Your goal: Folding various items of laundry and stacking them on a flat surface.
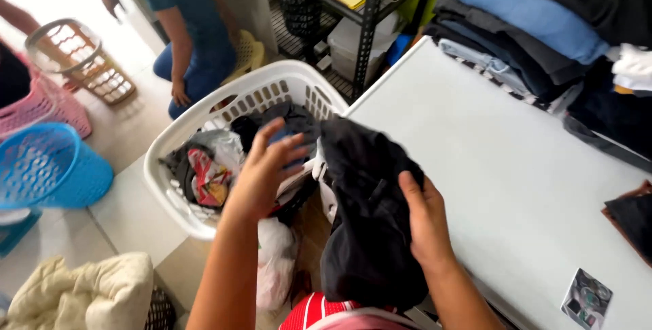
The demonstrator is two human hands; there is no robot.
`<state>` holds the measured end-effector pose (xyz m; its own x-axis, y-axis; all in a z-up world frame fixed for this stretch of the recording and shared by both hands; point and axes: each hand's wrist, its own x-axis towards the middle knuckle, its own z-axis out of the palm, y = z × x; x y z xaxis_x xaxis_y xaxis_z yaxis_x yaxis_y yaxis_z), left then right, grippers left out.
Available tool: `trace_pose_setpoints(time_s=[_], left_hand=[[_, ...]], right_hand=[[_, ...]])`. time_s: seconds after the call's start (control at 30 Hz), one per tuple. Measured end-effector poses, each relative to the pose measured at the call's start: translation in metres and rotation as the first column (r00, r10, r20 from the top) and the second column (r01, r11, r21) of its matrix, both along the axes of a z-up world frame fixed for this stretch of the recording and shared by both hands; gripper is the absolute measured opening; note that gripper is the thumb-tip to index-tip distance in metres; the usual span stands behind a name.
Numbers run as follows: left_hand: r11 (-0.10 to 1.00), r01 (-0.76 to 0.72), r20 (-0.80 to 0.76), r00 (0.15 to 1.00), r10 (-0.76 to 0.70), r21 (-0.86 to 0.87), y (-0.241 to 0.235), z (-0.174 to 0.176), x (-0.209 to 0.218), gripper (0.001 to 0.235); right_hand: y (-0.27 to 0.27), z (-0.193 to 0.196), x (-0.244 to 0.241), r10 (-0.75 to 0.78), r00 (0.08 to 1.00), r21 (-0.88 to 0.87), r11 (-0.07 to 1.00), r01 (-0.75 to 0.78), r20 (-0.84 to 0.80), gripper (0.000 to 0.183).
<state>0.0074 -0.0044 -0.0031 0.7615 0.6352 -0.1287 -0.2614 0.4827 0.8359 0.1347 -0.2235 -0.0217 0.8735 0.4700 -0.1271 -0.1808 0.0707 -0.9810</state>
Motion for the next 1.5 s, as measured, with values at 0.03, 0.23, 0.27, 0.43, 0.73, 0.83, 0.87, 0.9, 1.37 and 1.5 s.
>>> trace_pose_setpoints(time_s=[0.03,0.23,0.27,0.43,0.73,0.83,0.87,0.9,1.37,1.5], left_hand=[[0.99,-0.001,-0.151,0.988,0.023,0.143,-0.007,-0.006,-0.002,0.057],[0.823,0.446,-0.547,0.811,-0.206,0.352,-0.063,0.026,-0.008,0.062],[0.691,0.599,-0.676,0.705,-0.215,0.404,-0.073,0.038,-0.008,0.091],[0.638,0.528,-0.625,0.775,-0.093,0.56,-0.059,-0.007,0.01,0.098],[0.789,0.317,-0.476,0.879,-0.035,0.527,0.0,-0.035,0.006,0.019],[0.882,0.258,-0.376,0.921,-0.101,0.395,-0.002,-0.017,0.006,0.016],[0.924,0.254,-0.326,0.933,-0.155,0.286,-0.006,-0.006,0.004,0.016],[0.923,0.256,-0.324,0.933,-0.158,0.287,-0.014,0.007,0.002,0.016],[0.694,-0.093,-0.1,0.967,0.233,0.713,-0.005,0.065,-0.032,0.02],[0.564,0.066,-0.126,0.99,0.069,0.823,0.003,0.072,-0.024,0.024]], right_hand=[[0.001,0.009,-0.002,-0.141,0.988,0.043,0.989,0.144,-0.058,0.033],[0.016,0.012,-0.033,-0.317,0.929,0.234,0.904,0.357,-0.192,0.035],[0.02,0.013,-0.04,-0.238,0.946,0.289,0.911,0.296,-0.218,0.041],[0.011,0.006,-0.039,-0.118,0.976,0.316,0.933,0.173,-0.185,0.037],[-0.03,0.026,-0.002,-0.243,0.948,0.408,0.859,0.309,-0.205,0.045],[-0.044,0.002,0.004,-0.177,0.983,0.301,0.935,0.186,-0.056,0.035],[-0.05,-0.012,0.006,-0.089,0.995,0.208,0.975,0.077,0.052,0.03],[-0.038,-0.001,0.0,-0.093,0.994,0.208,0.975,0.08,0.054,0.03],[-0.006,-0.018,-0.023,0.219,0.349,-0.374,0.796,0.476,0.911,0.079],[0.012,-0.015,-0.062,0.096,0.387,-0.197,0.953,0.231,0.917,0.043]])
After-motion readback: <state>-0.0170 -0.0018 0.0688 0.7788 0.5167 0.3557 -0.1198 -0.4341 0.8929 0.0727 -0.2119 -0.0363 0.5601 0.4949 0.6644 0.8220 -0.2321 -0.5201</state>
